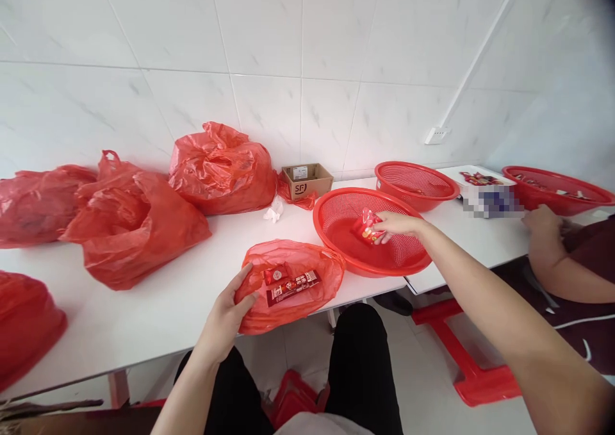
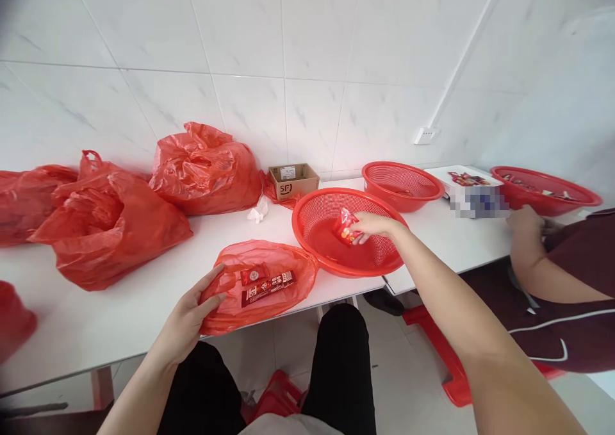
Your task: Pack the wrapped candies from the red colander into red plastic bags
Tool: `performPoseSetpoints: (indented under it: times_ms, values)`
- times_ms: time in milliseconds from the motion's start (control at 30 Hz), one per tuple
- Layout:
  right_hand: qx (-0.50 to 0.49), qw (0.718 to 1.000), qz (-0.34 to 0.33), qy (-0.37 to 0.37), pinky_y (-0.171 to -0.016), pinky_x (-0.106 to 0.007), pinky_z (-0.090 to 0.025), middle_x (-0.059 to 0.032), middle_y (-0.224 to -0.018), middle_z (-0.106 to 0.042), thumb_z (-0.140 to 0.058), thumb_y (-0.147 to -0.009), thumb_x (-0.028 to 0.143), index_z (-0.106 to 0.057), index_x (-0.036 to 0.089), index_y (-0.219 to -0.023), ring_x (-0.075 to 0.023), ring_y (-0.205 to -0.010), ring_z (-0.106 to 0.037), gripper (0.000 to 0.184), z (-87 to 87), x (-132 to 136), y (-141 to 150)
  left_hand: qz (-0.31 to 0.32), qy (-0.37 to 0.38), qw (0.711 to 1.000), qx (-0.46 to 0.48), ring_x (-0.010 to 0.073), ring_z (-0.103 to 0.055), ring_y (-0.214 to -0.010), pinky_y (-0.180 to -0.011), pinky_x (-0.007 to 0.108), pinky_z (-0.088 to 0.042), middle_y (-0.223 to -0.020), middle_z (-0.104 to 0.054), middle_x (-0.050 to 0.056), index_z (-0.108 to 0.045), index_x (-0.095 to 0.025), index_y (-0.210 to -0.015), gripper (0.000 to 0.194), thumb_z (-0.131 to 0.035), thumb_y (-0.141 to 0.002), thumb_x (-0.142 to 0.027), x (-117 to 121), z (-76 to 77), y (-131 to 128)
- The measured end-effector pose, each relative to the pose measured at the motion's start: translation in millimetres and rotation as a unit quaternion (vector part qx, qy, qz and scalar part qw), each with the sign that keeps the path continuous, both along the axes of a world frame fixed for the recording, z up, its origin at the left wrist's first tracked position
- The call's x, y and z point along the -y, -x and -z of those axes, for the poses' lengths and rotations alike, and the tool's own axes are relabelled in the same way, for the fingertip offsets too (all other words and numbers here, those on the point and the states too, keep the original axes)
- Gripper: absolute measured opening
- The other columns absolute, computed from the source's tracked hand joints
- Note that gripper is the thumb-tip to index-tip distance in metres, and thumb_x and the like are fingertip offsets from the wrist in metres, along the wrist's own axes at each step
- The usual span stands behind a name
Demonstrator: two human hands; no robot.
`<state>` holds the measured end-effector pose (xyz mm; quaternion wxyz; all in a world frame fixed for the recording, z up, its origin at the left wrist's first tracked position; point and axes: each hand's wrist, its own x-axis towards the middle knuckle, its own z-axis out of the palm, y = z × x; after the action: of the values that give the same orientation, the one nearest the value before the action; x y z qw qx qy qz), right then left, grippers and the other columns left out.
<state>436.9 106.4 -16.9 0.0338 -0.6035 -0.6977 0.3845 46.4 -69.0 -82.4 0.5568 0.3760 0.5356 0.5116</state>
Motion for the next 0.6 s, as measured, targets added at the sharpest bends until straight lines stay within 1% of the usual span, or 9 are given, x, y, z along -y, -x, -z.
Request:
performPoseSetpoints:
  times_ms: [67,133,200,267,300,367,433,500,600]
  values:
    - [-0.175,0.985,0.002,-0.006,-0.076,-0.031,-0.060,-0.0126,-0.105,-0.071,-0.059,-0.089,0.031,-0.060,0.015,-0.105,-0.0198,-0.086,-0.072,0.023,-14.2,13,12,-0.010,0.012,0.999,0.029,0.0256,-0.064,-0.114,-0.091,0.030,-0.052,-0.138,-0.060,0.012,-0.034,-0.020,-0.151,0.092,-0.077,-0.072,-0.034,2,-0.8,4]
    - [-0.316,0.948,-0.014,-0.012,-0.074,-0.033,-0.061,-0.0123,-0.103,-0.071,-0.064,-0.087,0.034,-0.061,0.015,-0.103,-0.0203,-0.084,-0.072,0.025,-21.2,32,37,-0.017,0.018,0.998,0.063,0.0255,-0.068,-0.106,-0.085,0.030,-0.054,-0.132,-0.064,0.014,-0.032,-0.019,-0.152,0.096,-0.079,-0.069,-0.033,3,-1.5,6]
    - [-0.356,0.932,-0.073,-0.014,-0.074,-0.035,-0.061,-0.0107,-0.102,-0.072,-0.059,-0.091,0.035,-0.060,0.016,-0.109,-0.0197,-0.083,-0.072,0.026,-17.1,53,73,-0.022,0.016,0.996,0.082,0.0250,-0.069,-0.102,-0.081,0.029,-0.055,-0.130,-0.065,0.014,-0.032,-0.018,-0.152,0.098,-0.080,-0.068,-0.032,3,-2.5,5]
    - [-0.312,0.937,-0.156,-0.030,-0.078,-0.037,-0.060,-0.0100,-0.101,-0.072,-0.052,-0.095,0.034,-0.061,0.016,-0.114,-0.0204,-0.085,-0.072,0.028,-0.5,73,116,-0.021,0.009,0.996,0.087,0.0253,-0.068,-0.105,-0.084,0.029,-0.054,-0.132,-0.063,0.014,-0.033,-0.019,-0.152,0.097,-0.079,-0.068,-0.031,2,-3.9,1]
    - [-0.258,0.945,-0.191,-0.068,-0.081,-0.038,-0.058,-0.0099,-0.104,-0.072,-0.051,-0.095,0.031,-0.062,0.017,-0.118,-0.0215,-0.089,-0.071,0.029,11.8,82,138,-0.018,0.005,0.996,0.084,0.0262,-0.067,-0.108,-0.086,0.030,-0.054,-0.134,-0.062,0.014,-0.034,-0.019,-0.151,0.095,-0.079,-0.068,-0.031,3,-4.6,-1]
    - [-0.141,0.945,-0.215,-0.202,-0.097,-0.041,-0.050,-0.0107,-0.131,-0.062,-0.046,-0.096,0.021,-0.052,0.022,-0.137,-0.0246,-0.113,-0.063,0.041,40.1,96,177,-0.012,-0.009,0.997,0.070,0.0282,-0.062,-0.117,-0.093,0.033,-0.052,-0.139,-0.059,0.014,-0.039,-0.019,-0.149,0.089,-0.077,-0.070,-0.032,4,-5.7,-5]
    - [-0.024,0.936,-0.245,-0.251,-0.103,-0.044,-0.045,-0.0116,-0.148,-0.047,-0.042,-0.097,0.018,-0.041,0.025,-0.147,-0.0283,-0.127,-0.054,0.051,65.6,103,204,-0.009,-0.034,0.999,0.038,0.0288,-0.056,-0.126,-0.099,0.034,-0.049,-0.145,-0.053,0.012,-0.041,-0.021,-0.148,0.084,-0.075,-0.072,-0.033,5,-6.0,-6]
    - [0.065,0.930,-0.270,-0.240,-0.106,-0.050,-0.039,-0.0148,-0.156,-0.034,-0.051,-0.095,0.026,-0.033,0.026,-0.152,-0.0348,-0.132,-0.047,0.060,80.1,103,215,-0.015,-0.055,0.998,-0.008,0.0281,-0.053,-0.129,-0.101,0.036,-0.048,-0.148,-0.050,0.010,-0.039,-0.024,-0.149,0.082,-0.072,-0.076,-0.036,5,-5.5,-2]
    - [0.140,0.920,-0.283,-0.234,-0.106,-0.060,-0.034,-0.0227,-0.157,-0.028,-0.072,-0.080,0.039,-0.028,0.022,-0.155,-0.0454,-0.132,-0.044,0.089,77.2,92,206,-0.065,-0.068,0.992,-0.083,0.0266,-0.059,-0.121,-0.098,0.036,-0.049,-0.142,-0.056,0.010,-0.038,-0.025,-0.150,0.081,-0.070,-0.077,-0.040,5,-4.6,12]
